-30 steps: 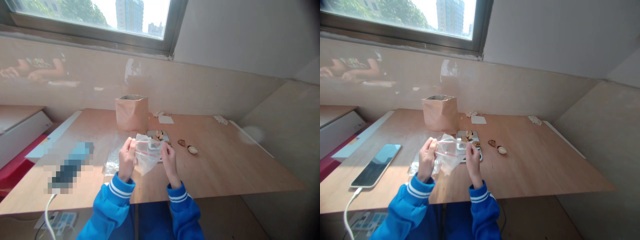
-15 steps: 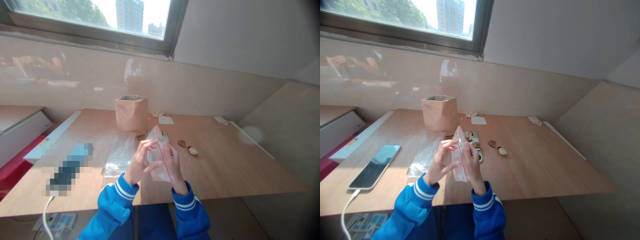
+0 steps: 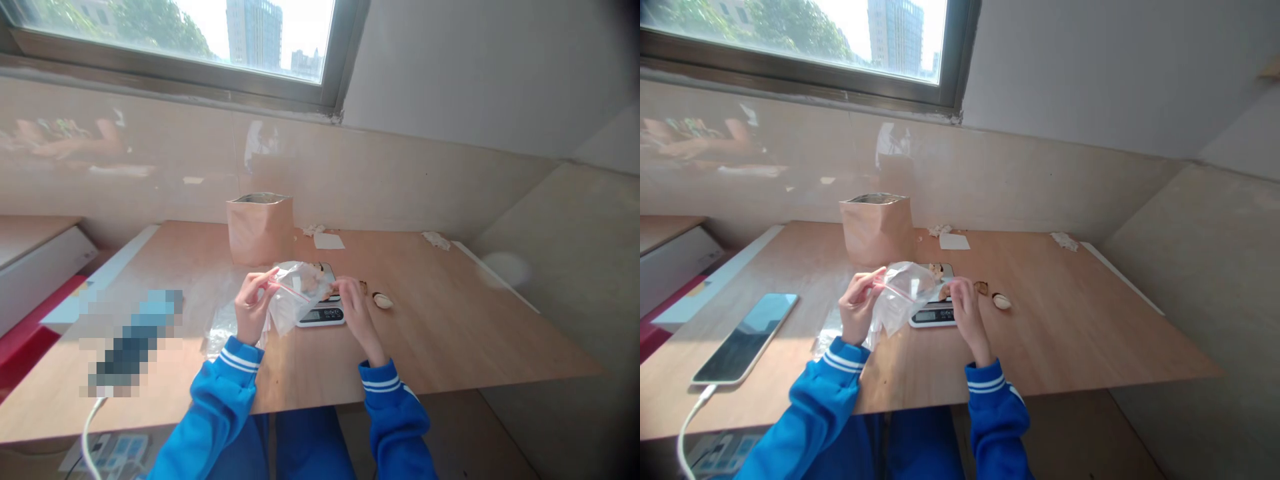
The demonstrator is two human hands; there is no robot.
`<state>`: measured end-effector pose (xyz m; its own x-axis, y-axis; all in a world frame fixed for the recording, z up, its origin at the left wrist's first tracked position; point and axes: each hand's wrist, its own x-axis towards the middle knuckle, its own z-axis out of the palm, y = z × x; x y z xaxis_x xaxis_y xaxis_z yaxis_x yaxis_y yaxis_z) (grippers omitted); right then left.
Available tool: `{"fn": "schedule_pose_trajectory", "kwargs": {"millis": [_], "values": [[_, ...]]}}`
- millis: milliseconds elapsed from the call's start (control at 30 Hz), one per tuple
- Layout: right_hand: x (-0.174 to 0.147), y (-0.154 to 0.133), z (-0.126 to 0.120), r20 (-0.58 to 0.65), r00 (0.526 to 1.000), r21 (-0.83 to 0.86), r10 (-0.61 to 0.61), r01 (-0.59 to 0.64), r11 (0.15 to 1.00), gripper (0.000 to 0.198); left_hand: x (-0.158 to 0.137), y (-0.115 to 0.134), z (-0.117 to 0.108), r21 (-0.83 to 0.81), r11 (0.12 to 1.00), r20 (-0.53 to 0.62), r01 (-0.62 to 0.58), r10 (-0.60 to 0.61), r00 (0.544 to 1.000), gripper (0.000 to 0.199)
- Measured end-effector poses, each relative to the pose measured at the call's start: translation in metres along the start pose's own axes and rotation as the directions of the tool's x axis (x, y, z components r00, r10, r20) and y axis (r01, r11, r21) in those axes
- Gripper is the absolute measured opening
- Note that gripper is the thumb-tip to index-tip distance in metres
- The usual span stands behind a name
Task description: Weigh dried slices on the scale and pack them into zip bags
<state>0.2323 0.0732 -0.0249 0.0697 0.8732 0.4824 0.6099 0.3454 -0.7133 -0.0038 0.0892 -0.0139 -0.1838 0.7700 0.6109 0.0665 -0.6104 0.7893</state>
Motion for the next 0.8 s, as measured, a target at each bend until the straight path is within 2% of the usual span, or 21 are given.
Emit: {"fn": "schedule_pose_trajectory", "kwargs": {"millis": [67, 133, 200, 333, 400, 533, 633, 700, 767, 800], "values": [[-0.001, 0.013, 0.003, -0.012, 0.999, -0.18, -0.051, 0.048, 0.983, 0.036, -0.006, -0.009, 0.003, 0.037, 0.999, -0.046, -0.032, 0.033, 0.998, 0.026], [-0.002, 0.023, 0.007, 0.056, 0.996, -0.272, -0.064, 0.077, 0.959, 0.039, -0.014, -0.018, 0.006, 0.099, 0.994, -0.112, -0.045, 0.056, 0.992, 0.024], [-0.002, 0.029, 0.008, 0.104, 0.993, -0.295, -0.052, 0.081, 0.952, 0.037, -0.021, -0.024, 0.008, 0.163, 0.984, -0.152, -0.069, 0.094, 0.984, 0.024], [-0.001, 0.029, 0.005, 0.103, 0.994, -0.289, -0.022, 0.051, 0.956, 0.03, -0.028, -0.024, 0.008, 0.209, 0.961, -0.1, -0.181, 0.205, 0.974, 0.023], [0.0, 0.028, 0.002, 0.086, 0.996, -0.266, -0.024, 0.046, 0.963, 0.028, -0.029, -0.021, 0.007, 0.189, 0.97, -0.097, -0.155, 0.176, 0.98, 0.024], [0.001, 0.03, 0.0, 0.043, 0.999, -0.256, 0.014, -0.002, 0.967, 0.029, -0.03, -0.015, 0.009, 0.093, 0.995, -0.146, 0.04, -0.026, 0.989, 0.023], [0.002, 0.023, -0.006, -0.05, 0.996, -0.202, 0.071, -0.08, 0.976, 0.033, -0.032, -0.015, 0.013, 0.003, 0.991, -0.175, 0.134, -0.131, 0.976, 0.026], [0.006, 0.01, -0.02, -0.179, 0.977, -0.108, 0.118, -0.139, 0.984, 0.037, -0.034, -0.015, 0.014, -0.025, 0.986, -0.191, 0.166, -0.168, 0.967, 0.029], [0.011, -0.009, -0.047, -0.365, 0.918, -0.004, 0.155, -0.168, 0.986, 0.041, -0.034, -0.014, 0.015, -0.011, 0.981, -0.197, 0.192, -0.19, 0.962, 0.031], [0.014, -0.02, -0.066, -0.469, 0.87, 0.035, 0.154, -0.156, 0.987, 0.043, -0.035, -0.014, 0.015, 0.002, 0.98, -0.194, 0.2, -0.196, 0.961, 0.031]]}}
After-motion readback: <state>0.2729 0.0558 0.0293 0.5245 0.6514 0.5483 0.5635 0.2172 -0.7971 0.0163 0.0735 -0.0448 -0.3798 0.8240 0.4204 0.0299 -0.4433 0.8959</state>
